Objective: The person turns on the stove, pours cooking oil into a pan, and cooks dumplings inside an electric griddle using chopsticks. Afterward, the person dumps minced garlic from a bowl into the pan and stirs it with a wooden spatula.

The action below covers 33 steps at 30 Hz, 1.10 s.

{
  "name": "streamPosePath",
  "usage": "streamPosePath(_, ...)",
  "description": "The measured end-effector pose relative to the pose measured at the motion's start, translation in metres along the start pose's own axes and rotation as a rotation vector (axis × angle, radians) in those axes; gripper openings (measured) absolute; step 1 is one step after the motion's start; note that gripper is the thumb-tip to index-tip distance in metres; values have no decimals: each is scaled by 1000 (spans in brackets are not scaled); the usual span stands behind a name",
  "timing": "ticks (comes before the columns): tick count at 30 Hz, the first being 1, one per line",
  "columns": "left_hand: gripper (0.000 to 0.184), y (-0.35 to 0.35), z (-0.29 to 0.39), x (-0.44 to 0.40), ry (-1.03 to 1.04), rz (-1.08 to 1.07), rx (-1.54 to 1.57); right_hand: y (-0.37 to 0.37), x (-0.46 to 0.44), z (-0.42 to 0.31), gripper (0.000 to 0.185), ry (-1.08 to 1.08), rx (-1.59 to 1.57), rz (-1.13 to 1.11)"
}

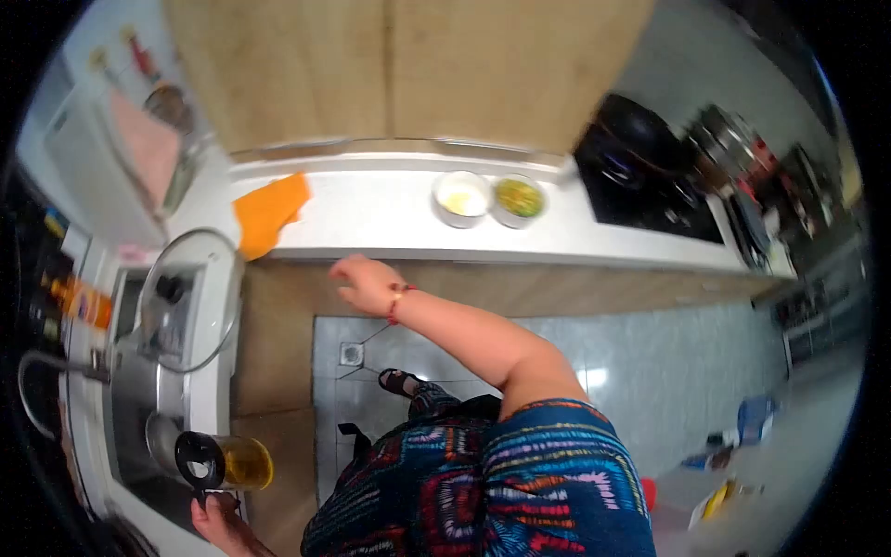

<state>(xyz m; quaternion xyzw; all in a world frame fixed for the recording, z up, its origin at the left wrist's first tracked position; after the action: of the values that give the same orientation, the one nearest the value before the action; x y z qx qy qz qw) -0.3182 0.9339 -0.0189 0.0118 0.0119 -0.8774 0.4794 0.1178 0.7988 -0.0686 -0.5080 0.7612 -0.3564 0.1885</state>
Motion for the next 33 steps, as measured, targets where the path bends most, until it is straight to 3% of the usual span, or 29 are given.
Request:
streamPosePath(2, 8, 27, -3, -18, 16, -147, 35, -36, 72, 45, 27, 101, -62, 190)
streamPosePath(6, 8, 103, 16, -38, 70, -416, 124, -88, 202, 108, 20, 413, -493, 455)
streamPosePath(9, 9, 159, 28, -39, 85, -573, 154, -116, 272, 152, 21, 463, -698, 619)
streamPosePath(13, 17, 239, 46, -32, 45, -540, 135, -161, 314, 180, 25, 399, -976, 792)
streamPosePath(18, 14, 336, 49, -19, 51, -691, 279, -241, 293, 242, 25, 246, -1187, 810)
streamPosePath(21, 15, 377, 48, -16, 131, -563, 244, -277, 260, 287, 23, 161, -1504, 850)
streamPosePath(24, 14, 420, 56, -7, 110, -604, 251, -296, 216, 320, 22, -48, -1834, 667)
streamPosePath(25, 14, 427, 56, -7, 111, -600, 247, -306, 214, 307, 23, -103, -1901, 754)
streamPosePath(31, 16, 461, 69, -7, 45, -597, 163, -321, 193, 306, 19, -210, -1978, 716)
streamPosePath(33, 17, 469, 77, -11, 72, -496, 53, -324, 191, 306, 19, -231, -1954, 711)
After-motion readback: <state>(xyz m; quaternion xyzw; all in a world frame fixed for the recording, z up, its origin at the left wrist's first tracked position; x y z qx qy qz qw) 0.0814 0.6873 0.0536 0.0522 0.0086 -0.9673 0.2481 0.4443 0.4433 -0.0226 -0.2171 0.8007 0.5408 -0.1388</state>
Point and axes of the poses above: each hand's wrist, its own x-axis away from the middle knuckle, its own y-axis out of the palm, z = x × y, the point moved 8 cm from there along -x, towards the middle knuckle, and after that the axes turned 15 degrees about -z, right-handed, at the moved point
